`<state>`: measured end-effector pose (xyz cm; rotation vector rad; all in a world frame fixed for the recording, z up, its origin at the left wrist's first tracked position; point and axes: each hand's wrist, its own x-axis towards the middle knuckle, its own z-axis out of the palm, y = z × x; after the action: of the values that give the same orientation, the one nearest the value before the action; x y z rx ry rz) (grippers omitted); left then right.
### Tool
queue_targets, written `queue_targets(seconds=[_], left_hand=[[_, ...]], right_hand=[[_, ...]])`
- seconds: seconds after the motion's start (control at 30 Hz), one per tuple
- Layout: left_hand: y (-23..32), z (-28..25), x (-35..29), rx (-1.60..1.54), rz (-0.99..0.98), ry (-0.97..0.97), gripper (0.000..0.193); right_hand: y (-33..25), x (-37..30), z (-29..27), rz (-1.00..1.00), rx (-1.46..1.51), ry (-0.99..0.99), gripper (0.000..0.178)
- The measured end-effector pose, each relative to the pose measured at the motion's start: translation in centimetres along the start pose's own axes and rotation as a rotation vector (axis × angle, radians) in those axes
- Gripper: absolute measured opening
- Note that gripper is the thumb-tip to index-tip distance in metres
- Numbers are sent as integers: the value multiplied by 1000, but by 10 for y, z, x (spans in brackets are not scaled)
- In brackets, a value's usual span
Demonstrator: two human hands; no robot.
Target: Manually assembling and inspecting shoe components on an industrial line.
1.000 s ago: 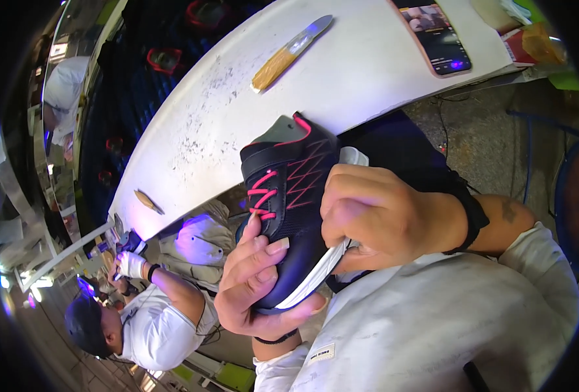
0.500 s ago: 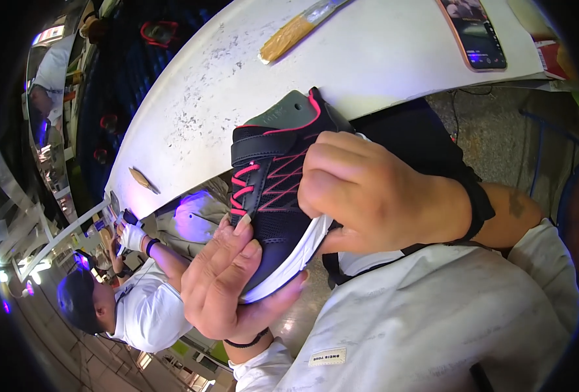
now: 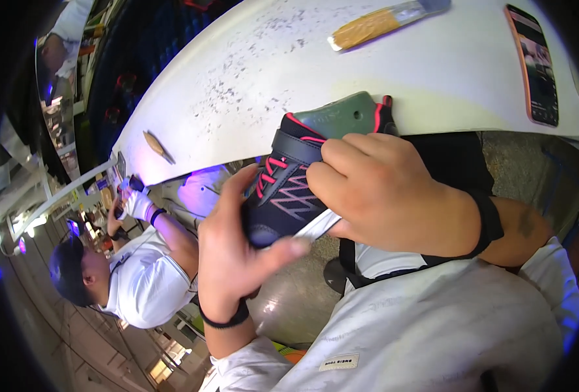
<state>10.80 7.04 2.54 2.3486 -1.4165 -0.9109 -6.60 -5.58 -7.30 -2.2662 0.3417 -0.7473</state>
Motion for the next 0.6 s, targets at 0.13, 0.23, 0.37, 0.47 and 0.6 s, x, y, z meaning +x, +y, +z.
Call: queue_targets(seconds=[0.13,0.23,0.37,0.47,0.6], left_hand=[[-41,7,14,-245,-99,-74,84],[-66,29,12,-561,-93,1,90],[-52,67,30,-803,108,1,110],[9,80,47,-1069,358,150,113],[85,29,79,-522,707,477,105]], right_hand=[[-1,6,-2,-38,17,-15,43],[24,-10,-41,111,230,112,38],[28,-25,-85,373,303,180,56],[9,5,-146,258,392,201,59],[59,54,-151,-320,466,401,29]])
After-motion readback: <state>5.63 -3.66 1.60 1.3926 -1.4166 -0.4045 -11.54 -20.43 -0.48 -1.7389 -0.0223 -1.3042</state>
